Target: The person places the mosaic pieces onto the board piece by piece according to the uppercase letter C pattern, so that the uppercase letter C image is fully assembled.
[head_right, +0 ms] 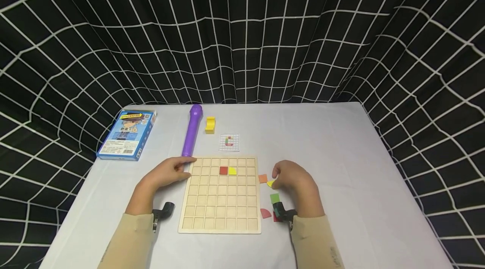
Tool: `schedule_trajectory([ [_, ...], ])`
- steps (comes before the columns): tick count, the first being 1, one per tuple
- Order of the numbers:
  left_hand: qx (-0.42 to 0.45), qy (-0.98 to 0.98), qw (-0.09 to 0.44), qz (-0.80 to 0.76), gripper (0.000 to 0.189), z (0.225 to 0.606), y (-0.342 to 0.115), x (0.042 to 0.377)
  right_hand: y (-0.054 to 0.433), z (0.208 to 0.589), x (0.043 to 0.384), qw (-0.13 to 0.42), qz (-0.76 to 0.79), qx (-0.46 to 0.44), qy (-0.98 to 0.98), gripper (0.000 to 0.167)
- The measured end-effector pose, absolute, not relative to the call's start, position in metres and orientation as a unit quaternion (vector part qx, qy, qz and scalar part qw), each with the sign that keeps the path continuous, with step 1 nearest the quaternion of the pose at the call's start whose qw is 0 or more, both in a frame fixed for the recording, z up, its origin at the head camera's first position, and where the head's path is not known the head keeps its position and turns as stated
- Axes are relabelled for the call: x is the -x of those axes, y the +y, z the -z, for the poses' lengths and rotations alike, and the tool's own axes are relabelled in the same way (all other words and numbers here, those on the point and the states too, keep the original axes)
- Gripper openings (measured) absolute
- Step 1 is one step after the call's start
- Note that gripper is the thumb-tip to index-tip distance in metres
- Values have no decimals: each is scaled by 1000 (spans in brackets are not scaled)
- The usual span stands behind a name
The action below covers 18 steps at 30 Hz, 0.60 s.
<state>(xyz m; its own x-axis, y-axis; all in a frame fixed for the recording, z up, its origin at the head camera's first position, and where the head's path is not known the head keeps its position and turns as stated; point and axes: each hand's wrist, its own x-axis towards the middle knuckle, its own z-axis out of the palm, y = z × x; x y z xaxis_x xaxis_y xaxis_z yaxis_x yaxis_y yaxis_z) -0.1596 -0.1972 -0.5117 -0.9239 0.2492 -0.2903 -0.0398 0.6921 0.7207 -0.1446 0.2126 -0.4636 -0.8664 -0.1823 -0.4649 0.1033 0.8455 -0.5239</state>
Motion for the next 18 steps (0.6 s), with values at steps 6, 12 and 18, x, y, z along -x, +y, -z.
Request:
schedule_trajectory([
  [6, -53, 900, 187, -390, 59, 510, -197, 158, 212, 468, 152, 192, 237, 3, 952, 19],
  [12, -52, 902, 185, -387, 58, 509, -195, 158, 211, 473, 154, 162, 236, -2, 958, 14],
  [18, -48, 903, 184, -386, 58, 509, -194, 158, 209, 475, 154, 143, 283, -13, 948, 19],
])
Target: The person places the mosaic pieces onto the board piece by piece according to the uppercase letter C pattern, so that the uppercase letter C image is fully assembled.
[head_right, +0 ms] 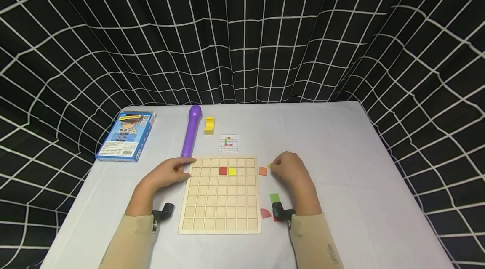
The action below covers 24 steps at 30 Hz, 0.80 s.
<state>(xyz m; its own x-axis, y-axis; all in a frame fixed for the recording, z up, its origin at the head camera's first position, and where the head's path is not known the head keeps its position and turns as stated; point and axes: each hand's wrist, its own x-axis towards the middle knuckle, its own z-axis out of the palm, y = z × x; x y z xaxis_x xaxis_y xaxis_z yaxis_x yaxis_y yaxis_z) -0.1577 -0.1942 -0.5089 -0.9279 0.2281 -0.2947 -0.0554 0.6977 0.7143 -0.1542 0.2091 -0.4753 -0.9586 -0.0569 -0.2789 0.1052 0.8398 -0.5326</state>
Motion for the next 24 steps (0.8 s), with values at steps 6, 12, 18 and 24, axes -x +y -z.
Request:
schedule_trajectory([
  [6, -48, 903, 183, -385, 57, 508, -194, 158, 206, 479, 157, 87, 306, -19, 948, 20],
  [12, -49, 905, 181, -382, 57, 509, -194, 158, 197, 487, 159, 43, 285, -22, 957, 19],
  [18, -48, 905, 182, -383, 58, 507, -192, 156, 198, 487, 160, 50, 322, 0, 945, 33],
  [24, -51, 905, 182, -381, 57, 504, -192, 156, 205, 489, 161, 75, 291, 13, 954, 40],
])
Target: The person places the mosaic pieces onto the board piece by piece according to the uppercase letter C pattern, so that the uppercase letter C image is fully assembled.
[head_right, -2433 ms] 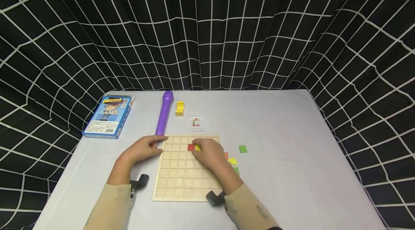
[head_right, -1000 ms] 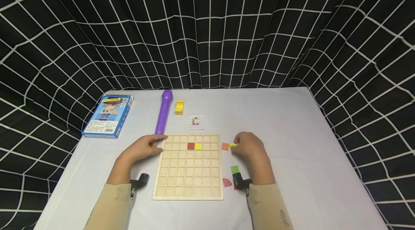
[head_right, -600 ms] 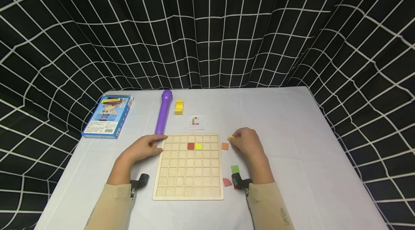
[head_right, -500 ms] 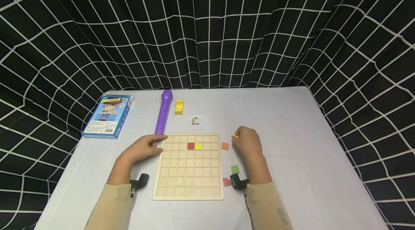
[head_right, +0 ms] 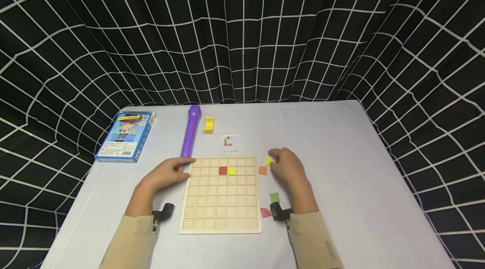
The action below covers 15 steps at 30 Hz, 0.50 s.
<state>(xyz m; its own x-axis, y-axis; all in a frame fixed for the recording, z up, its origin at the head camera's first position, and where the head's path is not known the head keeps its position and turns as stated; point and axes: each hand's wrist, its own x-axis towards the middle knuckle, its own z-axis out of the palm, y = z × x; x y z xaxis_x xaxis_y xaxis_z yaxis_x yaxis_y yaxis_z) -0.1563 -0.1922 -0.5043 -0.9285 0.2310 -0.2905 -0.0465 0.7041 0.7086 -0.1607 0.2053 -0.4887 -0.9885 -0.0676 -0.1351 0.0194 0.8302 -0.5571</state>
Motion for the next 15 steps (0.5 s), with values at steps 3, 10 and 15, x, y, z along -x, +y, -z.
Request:
schedule_trajectory([
  [3, -54, 905, 181, -381, 57, 504, -193, 157, 206, 494, 162, 78, 282, 17, 956, 36],
  [10, -60, 905, 179, -380, 58, 506, -193, 157, 208, 500, 165, 83, 270, 53, 958, 41],
  [15, -59, 906, 179, -380, 57, 506, -193, 157, 209, 501, 165, 92, 266, 69, 957, 39],
])
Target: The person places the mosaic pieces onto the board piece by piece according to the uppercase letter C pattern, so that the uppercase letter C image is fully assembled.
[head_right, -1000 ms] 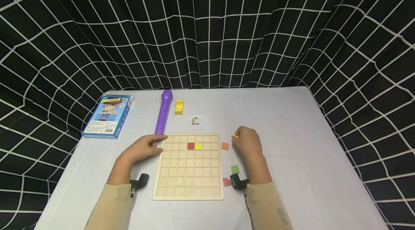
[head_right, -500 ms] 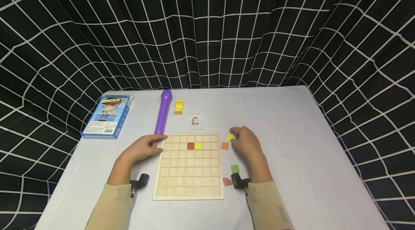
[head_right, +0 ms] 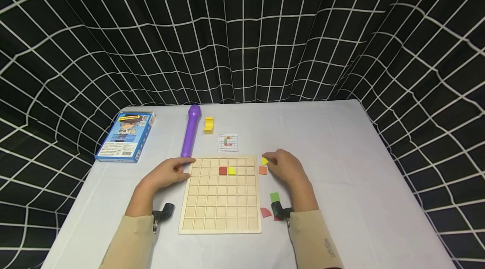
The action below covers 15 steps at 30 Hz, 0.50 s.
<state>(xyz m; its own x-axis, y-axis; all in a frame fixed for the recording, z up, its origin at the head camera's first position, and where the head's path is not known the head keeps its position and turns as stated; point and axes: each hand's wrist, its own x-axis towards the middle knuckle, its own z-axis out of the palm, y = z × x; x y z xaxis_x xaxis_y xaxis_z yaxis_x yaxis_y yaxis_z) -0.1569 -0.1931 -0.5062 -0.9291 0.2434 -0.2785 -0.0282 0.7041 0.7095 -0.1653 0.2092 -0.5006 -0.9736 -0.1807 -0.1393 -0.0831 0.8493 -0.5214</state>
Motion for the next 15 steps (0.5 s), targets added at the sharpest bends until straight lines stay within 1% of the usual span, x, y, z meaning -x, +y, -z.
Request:
schedule_trajectory([
  [6, -56, 906, 178, -380, 57, 507, -193, 157, 209, 500, 167, 79, 277, 67, 955, 34],
  [11, -53, 907, 178, -378, 58, 508, -193, 157, 206, 497, 166, 54, 313, 45, 947, 37],
  [15, -52, 906, 178, -380, 58, 508, -193, 157, 203, 486, 165, 39, 349, 39, 935, 40],
])
